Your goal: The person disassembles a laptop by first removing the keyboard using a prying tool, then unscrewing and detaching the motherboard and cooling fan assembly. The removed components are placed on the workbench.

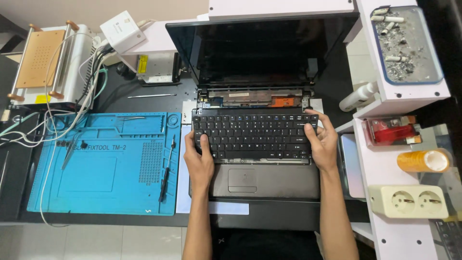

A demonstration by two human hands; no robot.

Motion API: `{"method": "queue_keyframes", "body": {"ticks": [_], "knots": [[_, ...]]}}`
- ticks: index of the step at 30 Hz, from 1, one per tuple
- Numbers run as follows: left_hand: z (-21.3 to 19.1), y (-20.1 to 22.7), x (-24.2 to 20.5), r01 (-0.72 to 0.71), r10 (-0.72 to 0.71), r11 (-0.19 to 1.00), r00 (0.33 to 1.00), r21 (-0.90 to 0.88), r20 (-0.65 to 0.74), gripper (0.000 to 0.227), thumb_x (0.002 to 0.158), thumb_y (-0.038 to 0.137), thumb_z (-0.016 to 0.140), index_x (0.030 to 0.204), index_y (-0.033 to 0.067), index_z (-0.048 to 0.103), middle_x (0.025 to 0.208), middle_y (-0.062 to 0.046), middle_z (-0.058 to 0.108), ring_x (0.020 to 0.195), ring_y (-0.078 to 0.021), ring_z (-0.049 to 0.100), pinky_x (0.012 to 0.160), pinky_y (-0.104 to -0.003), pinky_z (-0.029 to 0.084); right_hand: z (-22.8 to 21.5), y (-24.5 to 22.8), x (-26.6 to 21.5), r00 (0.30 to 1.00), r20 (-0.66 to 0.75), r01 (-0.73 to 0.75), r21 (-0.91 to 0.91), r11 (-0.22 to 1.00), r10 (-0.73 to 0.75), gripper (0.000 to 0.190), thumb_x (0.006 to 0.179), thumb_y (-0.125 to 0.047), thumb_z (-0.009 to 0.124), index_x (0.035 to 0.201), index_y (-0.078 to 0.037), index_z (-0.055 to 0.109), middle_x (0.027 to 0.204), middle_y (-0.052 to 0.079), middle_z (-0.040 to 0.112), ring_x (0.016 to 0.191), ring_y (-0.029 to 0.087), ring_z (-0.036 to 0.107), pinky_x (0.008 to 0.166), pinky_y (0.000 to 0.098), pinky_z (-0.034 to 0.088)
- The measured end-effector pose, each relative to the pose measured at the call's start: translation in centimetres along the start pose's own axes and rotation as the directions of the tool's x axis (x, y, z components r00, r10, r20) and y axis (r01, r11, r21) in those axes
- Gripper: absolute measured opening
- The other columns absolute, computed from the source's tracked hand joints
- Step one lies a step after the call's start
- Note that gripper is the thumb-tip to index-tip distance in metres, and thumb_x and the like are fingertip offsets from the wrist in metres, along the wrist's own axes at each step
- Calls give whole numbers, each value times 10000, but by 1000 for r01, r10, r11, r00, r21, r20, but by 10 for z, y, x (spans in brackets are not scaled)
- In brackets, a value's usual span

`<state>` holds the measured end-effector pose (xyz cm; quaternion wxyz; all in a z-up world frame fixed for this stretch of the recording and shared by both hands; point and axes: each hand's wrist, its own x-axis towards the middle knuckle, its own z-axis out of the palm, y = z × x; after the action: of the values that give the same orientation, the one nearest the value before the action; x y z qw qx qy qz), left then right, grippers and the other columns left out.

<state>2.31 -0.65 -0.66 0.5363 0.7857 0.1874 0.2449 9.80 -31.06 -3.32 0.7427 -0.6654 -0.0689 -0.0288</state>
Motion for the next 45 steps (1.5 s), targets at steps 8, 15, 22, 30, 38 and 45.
{"method": "queue_keyframes", "body": {"ticks": [8, 15, 22, 30, 38, 45], "knots": [[-2, 3, 0, 25, -26, 1000, 999, 10, 34, 322, 1066, 244, 538, 1236, -28, 567, 950, -174, 733, 859, -211, 686, 776, -354, 538, -1, -1, -1, 1000, 16, 10, 19, 1000, -10, 394, 1081, -179, 587, 1436, -21, 519, 1058, 103, 733, 913, 100, 693, 802, 237, 556], [-3, 0, -1, -2, 0, 999, 999, 42, 44, 305, 1088, 261, 477, 1193, -17, 548, 853, -183, 698, 764, -227, 652, 713, -374, 520, 0, 0, 0, 999, 13, 35, 19, 999, -35, 321, 1083, -163, 566, 1373, -36, 510, 1052, 95, 729, 904, 99, 689, 807, 237, 553], [-1, -4, -2, -35, 33, 998, 999, 60, 34, 294, 1111, 268, 413, 1133, -2, 528, 769, -187, 631, 668, -273, 590, 656, -404, 478, -11, 19, -2, 999, -28, 24, 85, 996, -22, 249, 1087, -149, 576, 1303, -33, 533, 1034, 80, 716, 891, 93, 675, 817, 231, 538], [0, -8, -1, 9, -13, 996, 999, 93, 36, 295, 1107, 256, 391, 1138, 1, 537, 723, -188, 594, 619, -260, 549, 611, -406, 453, -11, 23, -1, 998, -68, 11, 106, 994, -3, 219, 1106, -178, 559, 1254, -20, 581, 1028, 71, 723, 905, 84, 670, 839, 230, 539], [-1, -5, -2, -18, 15, 997, 999, 78, 34, 304, 1114, 257, 385, 1139, -4, 539, 762, -181, 614, 656, -246, 567, 634, -397, 469, -6, 12, -2, 998, -53, 30, 93, 995, -25, 212, 1119, -178, 545, 1248, -16, 583, 1027, 62, 718, 892, 69, 657, 815, 221, 534], [0, -5, -1, -74, 74, 997, 997, 32, 21, 321, 1130, 269, 420, 1184, -20, 550, 881, -164, 667, 795, -205, 612, 740, -363, 505, -8, 16, -3, 999, -41, 37, 48, 998, -35, 200, 1118, -164, 533, 1255, -20, 562, 949, 65, 734, 817, 66, 665, 743, 213, 529]]}}
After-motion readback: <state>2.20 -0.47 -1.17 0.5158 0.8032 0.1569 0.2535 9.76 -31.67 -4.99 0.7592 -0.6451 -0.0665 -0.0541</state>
